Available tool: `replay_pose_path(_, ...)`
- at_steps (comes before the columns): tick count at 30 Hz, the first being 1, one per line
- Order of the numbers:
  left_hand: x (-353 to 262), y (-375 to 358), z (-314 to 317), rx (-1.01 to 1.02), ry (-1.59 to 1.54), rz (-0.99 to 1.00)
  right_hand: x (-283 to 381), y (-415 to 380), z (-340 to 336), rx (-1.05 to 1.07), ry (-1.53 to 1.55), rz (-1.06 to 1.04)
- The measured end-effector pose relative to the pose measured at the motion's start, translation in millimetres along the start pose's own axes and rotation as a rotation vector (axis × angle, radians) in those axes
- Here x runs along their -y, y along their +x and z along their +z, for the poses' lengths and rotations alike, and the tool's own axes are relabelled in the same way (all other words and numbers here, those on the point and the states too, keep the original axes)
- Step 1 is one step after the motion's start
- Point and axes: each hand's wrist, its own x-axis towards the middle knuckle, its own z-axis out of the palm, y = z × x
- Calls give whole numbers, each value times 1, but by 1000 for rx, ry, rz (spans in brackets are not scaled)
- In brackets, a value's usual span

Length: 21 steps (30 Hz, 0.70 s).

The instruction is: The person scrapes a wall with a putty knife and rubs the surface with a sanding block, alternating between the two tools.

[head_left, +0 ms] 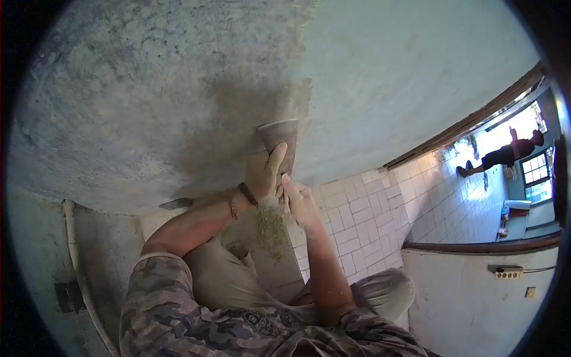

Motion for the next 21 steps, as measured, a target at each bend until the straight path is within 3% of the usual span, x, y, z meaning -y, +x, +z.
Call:
replay_pose_path(3,-53,20,-4,-107,70,184,53,-23,21,10,0,50)
replay_pose_path(4,-51,15,-6,-99,76,153,67,-33,28,37,29,84)
replay_pose_path(6,-53,18,-12,48,-163,-139,46,-17,20,39,41,49)
replay_pose_path(7,-40,14,-12,45,-168,-128,33,-5,13,43,50,-6)
replay_pose_path(9,-3,5,-8,96,162,-53,7,3,-1,76,63,23)
replay_pose_path(11,-26,11,0,14,32,57,8,0,3,10,72,88)
replay_pose_path(14,-81,27,-8,-23,-53,131,64,-29,27,-4,-33,4)
replay_pose_path(16,-80,29,-13,2,-21,133,59,-24,26,13,-7,-24)
replay_pose_path(17,-61,27,-14,6,129,223,61,-21,25,39,0,-89)
replay_pose_path(19,-31,24,-9,1,270,336,12,7,4,55,12,-62)
replay_pose_path(21,-7,7,-7,160,121,-107,-4,12,-2,74,34,-28)
